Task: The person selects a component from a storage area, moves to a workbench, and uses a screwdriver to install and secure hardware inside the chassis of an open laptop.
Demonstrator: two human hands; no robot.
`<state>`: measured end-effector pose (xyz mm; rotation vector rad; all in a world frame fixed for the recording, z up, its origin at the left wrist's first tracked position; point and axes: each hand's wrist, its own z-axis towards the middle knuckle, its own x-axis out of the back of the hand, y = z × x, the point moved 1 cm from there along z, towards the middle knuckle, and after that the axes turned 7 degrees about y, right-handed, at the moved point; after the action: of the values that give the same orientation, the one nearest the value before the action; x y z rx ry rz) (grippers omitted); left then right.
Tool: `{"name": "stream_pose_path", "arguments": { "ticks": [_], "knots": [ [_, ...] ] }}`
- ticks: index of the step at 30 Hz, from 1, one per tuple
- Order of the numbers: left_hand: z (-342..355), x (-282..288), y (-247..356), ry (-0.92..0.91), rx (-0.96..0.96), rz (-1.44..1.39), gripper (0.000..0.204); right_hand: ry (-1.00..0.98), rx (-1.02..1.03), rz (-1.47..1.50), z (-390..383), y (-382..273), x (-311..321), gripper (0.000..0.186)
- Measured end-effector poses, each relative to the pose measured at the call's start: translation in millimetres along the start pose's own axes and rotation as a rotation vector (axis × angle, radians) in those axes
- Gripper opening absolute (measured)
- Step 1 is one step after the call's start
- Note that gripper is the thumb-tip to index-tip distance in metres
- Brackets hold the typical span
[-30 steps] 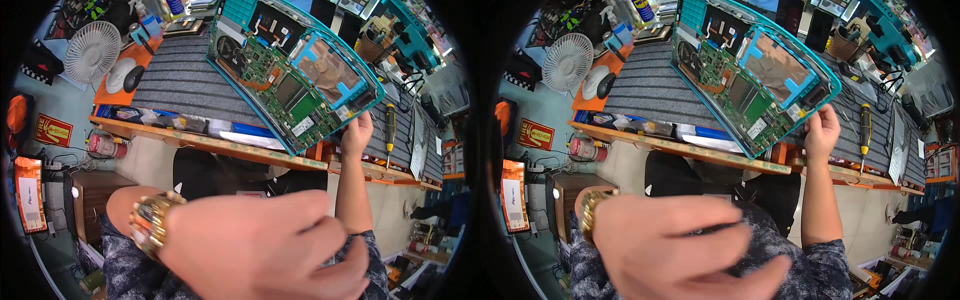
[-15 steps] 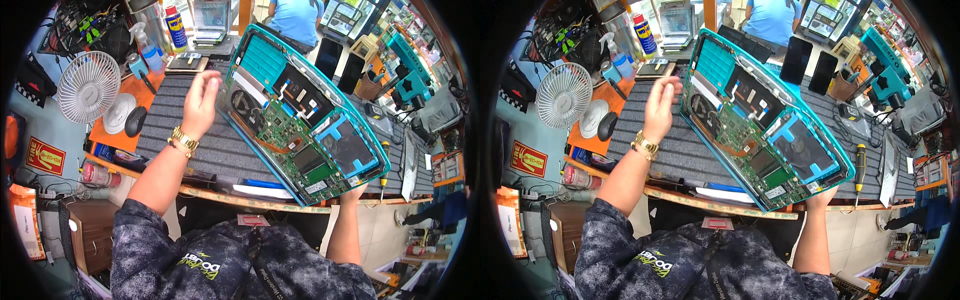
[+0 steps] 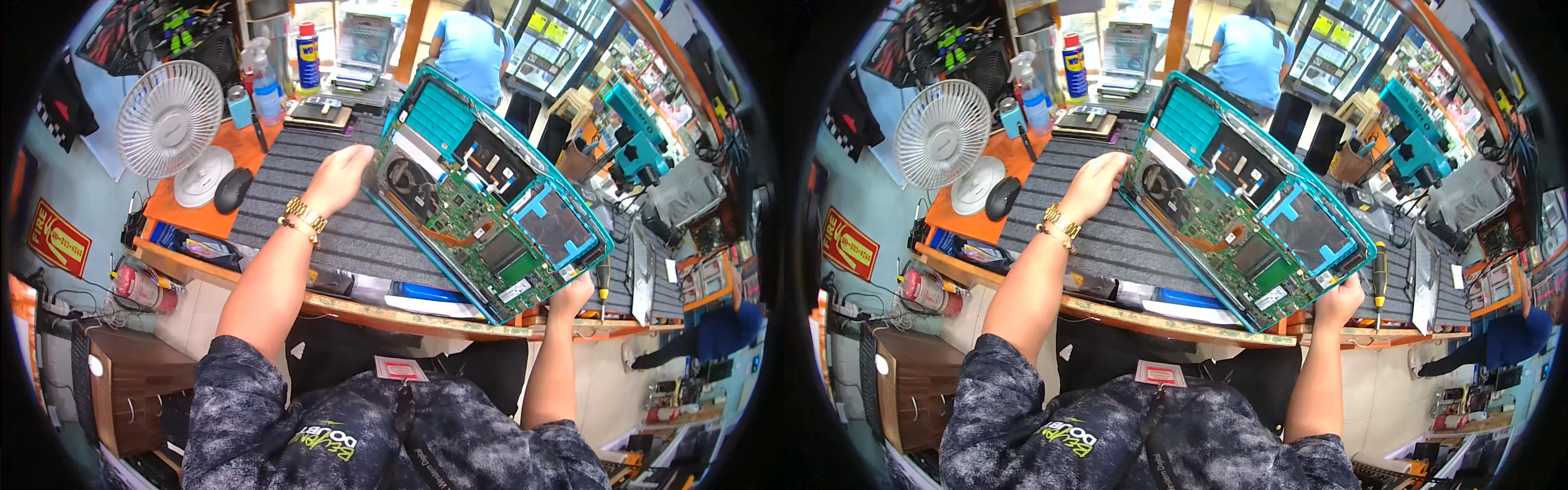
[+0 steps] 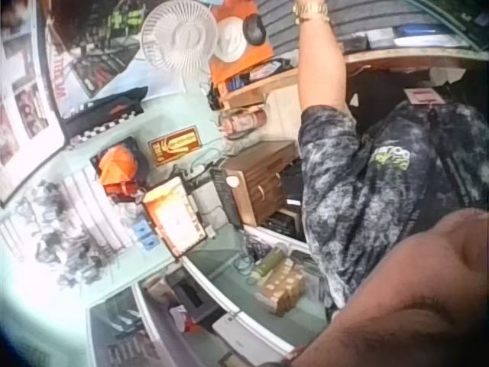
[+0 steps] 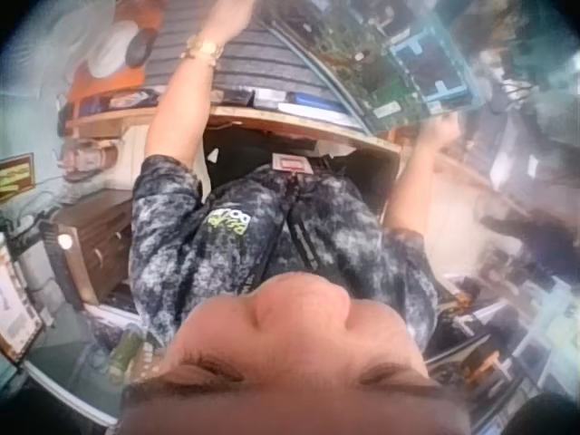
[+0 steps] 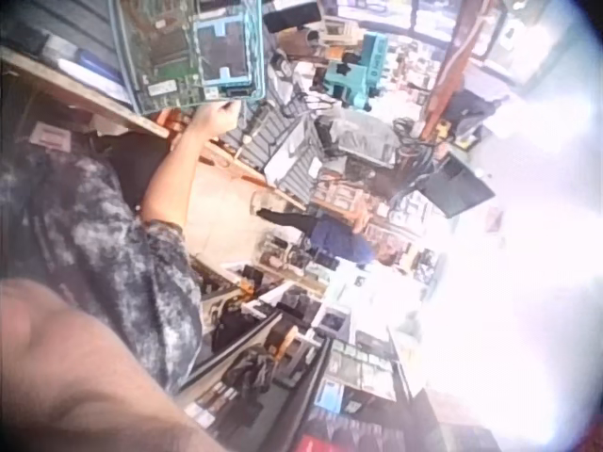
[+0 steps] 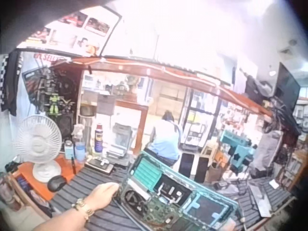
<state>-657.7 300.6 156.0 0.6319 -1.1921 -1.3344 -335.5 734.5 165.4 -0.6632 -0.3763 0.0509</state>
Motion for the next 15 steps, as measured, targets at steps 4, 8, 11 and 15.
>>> {"name": "stream_pose_path", "arguments": {
  "ticks": [4, 8, 11, 15],
  "knots": [
    [-15, 8, 26, -0.067, -0.021, 0.103, 0.047, 0.022, 0.018, -0.194, -1, 19, 13, 0.021],
    [-42, 18, 29, -0.041, -0.036, 0.068, 0.042, 0.092, -0.062, 0.091, -20, -2, 18, 0.028],
    [-71, 22, 47, -0.042, -0.06, 0.079, 0.049, 0.014, -0.153, 0.431, -61, -24, 26, 0.036],
    [-117, 30, 48, -0.027, -0.02, 0.085, 0.052, -0.113, -0.348, 0.529, -102, -56, 21, 0.053]
  ]
}}
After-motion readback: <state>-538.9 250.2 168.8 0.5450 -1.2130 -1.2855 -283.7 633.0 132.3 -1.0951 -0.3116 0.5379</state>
